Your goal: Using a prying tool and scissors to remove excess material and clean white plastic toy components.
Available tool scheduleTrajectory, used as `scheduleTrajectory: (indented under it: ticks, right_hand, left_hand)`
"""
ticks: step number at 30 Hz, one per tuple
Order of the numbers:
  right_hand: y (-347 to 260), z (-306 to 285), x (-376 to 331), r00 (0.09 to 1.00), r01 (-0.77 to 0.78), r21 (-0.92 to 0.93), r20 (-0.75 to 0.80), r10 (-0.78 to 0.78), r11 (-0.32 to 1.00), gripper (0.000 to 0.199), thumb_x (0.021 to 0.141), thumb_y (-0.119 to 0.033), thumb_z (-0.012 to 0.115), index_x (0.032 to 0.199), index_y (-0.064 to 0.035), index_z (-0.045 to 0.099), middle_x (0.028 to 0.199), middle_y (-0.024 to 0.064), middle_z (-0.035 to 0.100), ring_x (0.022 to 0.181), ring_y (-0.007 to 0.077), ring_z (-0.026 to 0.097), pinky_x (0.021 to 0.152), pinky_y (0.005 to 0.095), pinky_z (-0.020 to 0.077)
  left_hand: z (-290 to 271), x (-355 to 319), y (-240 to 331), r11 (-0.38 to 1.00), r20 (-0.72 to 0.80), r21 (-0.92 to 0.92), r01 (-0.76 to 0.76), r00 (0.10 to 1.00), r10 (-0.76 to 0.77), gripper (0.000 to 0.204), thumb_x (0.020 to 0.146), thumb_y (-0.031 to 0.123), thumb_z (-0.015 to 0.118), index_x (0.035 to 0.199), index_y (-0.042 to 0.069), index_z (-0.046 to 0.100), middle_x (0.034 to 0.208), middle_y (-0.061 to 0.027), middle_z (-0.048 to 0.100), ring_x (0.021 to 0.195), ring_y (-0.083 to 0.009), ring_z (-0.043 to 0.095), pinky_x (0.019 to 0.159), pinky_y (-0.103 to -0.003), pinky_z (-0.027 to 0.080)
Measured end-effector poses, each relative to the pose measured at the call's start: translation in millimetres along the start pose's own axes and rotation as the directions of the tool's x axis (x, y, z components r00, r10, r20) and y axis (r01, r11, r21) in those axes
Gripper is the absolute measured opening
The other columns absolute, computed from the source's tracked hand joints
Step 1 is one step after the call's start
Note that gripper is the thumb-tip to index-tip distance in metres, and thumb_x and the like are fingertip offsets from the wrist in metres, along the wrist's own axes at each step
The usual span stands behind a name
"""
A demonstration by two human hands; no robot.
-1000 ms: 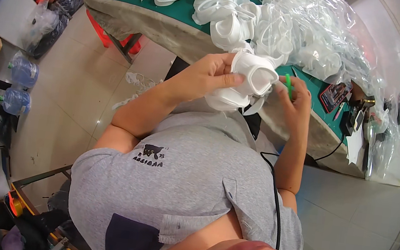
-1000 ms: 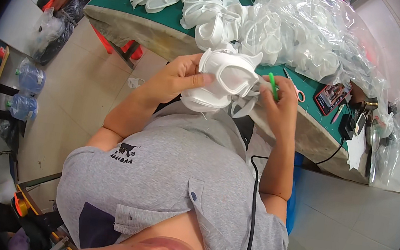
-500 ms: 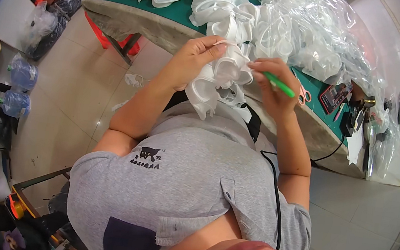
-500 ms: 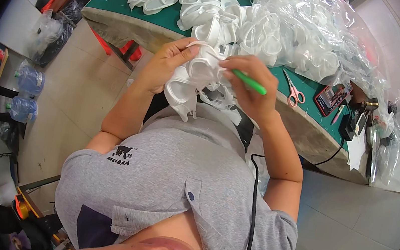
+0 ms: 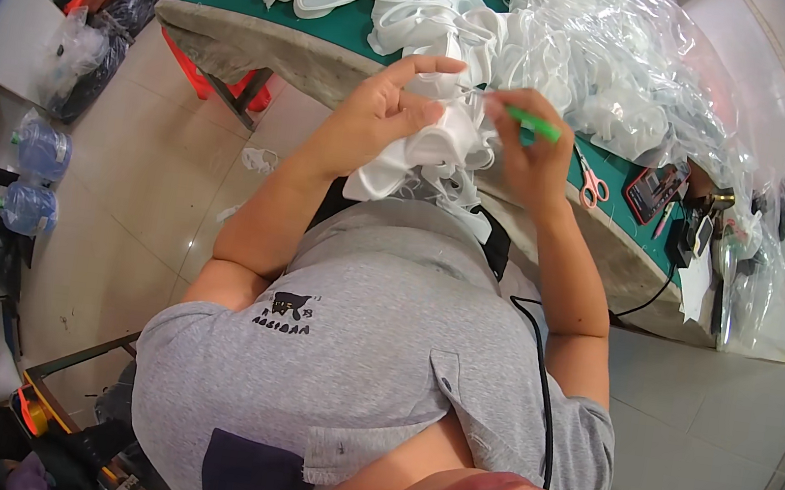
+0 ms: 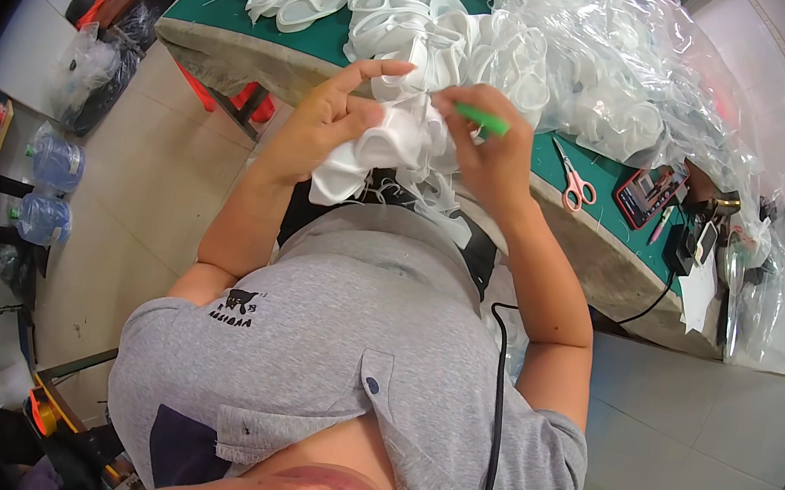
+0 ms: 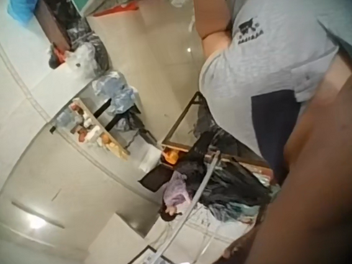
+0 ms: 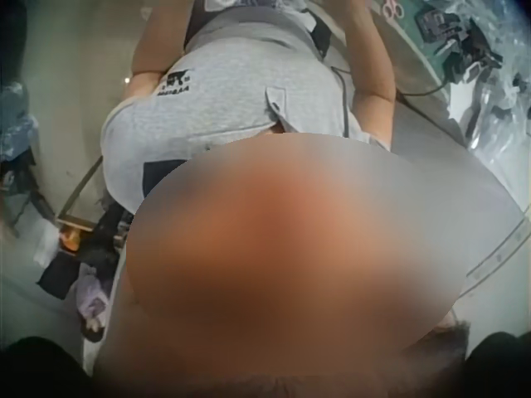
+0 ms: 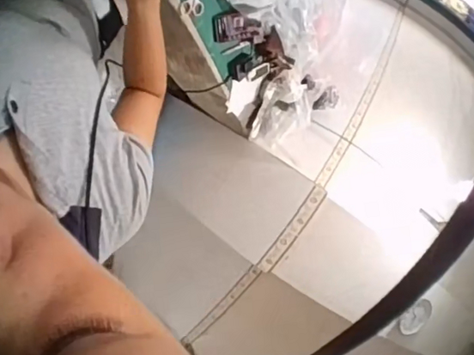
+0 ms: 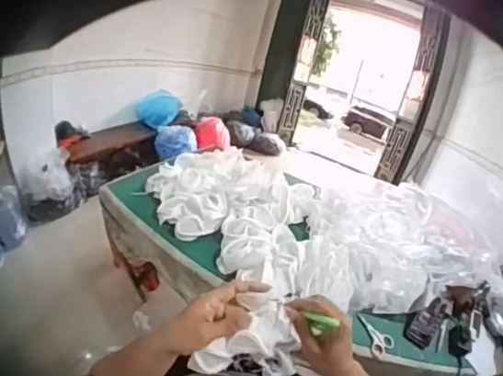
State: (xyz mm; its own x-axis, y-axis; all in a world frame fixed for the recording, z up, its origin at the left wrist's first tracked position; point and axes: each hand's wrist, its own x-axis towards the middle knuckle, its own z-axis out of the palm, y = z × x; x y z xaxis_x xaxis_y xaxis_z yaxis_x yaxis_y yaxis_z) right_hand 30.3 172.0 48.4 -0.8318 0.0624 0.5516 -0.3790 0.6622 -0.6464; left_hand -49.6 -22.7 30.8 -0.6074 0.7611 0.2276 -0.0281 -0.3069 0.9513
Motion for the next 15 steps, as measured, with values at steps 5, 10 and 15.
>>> scheduleTrajectory:
  ticks: [5, 10, 15]
  right_hand:
    - [35.6, -11.1, 11.9, 0.799, -0.566, 0.756, 0.406, 0.443, 0.328, 0.022, 0.096, -0.023, 0.050, 0.099, -0.0030, 0.059, 0.068, 0.0003, 0.051, 0.060, 0.0081, 0.042, 0.054, 0.0225, 0.0322]
    - [18.9, -22.3, -9.1, 0.958, -0.255, 0.639, 0.066, 0.278, 0.726, 0.019, 0.094, -0.023, 0.054, 0.092, -0.0041, 0.058, 0.078, 0.0047, 0.060, 0.067, 0.0113, 0.053, 0.061, 0.0242, 0.0412]
    - [-15.5, -8.5, -30.9, 0.997, -0.075, 0.075, -0.011, 0.076, 0.994, 0.026, 0.075, -0.011, 0.077, 0.090, -0.0012, 0.057, 0.083, 0.0071, 0.063, 0.077, 0.0123, 0.059, 0.070, 0.0262, 0.0470]
  left_hand:
    - [-2.1, 1.0, 0.0, 0.962, 0.316, -0.262, 0.080, 0.949, 0.007, 0.048, 0.092, 0.020, 0.057, 0.133, 0.000, 0.043, 0.103, -0.0089, 0.065, 0.089, -0.0097, 0.062, 0.074, -0.020, 0.049]
    - [2.4, 8.6, -7.2, 0.951, 0.205, -0.250, 0.181, 0.970, -0.131, 0.048, 0.090, 0.012, 0.059, 0.132, -0.003, 0.044, 0.116, -0.0103, 0.060, 0.101, -0.0151, 0.060, 0.088, -0.027, 0.047]
    - [6.5, 2.8, -10.1, 0.959, 0.178, -0.210, 0.189, 0.972, -0.153, 0.044, 0.091, 0.006, 0.054, 0.133, -0.002, 0.044, 0.116, -0.0118, 0.061, 0.098, -0.0120, 0.060, 0.085, -0.024, 0.047]
